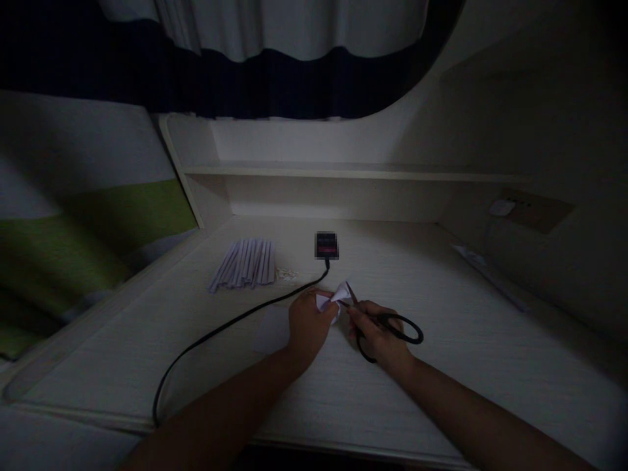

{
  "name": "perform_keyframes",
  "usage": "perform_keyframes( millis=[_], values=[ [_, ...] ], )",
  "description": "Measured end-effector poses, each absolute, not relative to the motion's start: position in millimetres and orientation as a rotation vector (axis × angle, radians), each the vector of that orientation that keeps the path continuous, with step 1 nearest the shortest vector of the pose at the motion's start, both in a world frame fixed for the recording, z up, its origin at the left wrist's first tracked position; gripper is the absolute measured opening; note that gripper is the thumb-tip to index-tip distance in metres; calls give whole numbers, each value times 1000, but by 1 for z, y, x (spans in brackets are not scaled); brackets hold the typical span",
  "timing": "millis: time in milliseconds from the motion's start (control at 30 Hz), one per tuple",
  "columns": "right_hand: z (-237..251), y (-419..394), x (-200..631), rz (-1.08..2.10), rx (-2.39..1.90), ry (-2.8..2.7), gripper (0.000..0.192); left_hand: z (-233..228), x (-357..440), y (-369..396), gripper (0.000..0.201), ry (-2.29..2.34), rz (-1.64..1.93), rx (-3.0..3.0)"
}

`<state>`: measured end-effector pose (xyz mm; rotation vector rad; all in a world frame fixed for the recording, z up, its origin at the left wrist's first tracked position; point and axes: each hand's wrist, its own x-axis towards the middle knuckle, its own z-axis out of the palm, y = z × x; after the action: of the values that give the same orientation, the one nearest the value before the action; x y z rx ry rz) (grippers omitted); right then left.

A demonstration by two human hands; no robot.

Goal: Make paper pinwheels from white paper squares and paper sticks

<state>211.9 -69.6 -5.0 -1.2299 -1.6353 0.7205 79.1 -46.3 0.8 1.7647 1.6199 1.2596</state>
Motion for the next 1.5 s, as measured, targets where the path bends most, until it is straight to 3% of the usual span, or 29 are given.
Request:
perform_keyframes(
  millis=[100,267,433,600,867,1000,1167,1300,1500],
  values=[
    [-9,-64,217,493,-1065,-1830,29,2,78,-47,13,1624,1251,1795],
    [-10,-53,234,-184,-682,-2232,19,4,79,-49,11,1628,1209,1869],
    [-5,-49,245,-417,-575,-2459,19,1,78,-48,11,1617,1186,1937],
    [-10,-50,236,-235,-649,-2305,19,1,77,-48,11,1621,1206,1924],
    [-4,-70,206,732,-1188,-1597,30,5,79,-50,12,1631,1295,1807],
    [-2,-71,201,927,-1115,-1358,32,6,81,-52,13,1650,1367,1846],
    [-5,-67,204,889,-1136,-1404,30,2,80,-51,13,1612,1394,1924],
    [-5,-63,216,578,-1117,-1740,30,1,79,-50,13,1641,1285,1893],
    [-1,-54,234,137,-739,-2142,20,9,78,-49,16,1678,1162,1771]
  ],
)
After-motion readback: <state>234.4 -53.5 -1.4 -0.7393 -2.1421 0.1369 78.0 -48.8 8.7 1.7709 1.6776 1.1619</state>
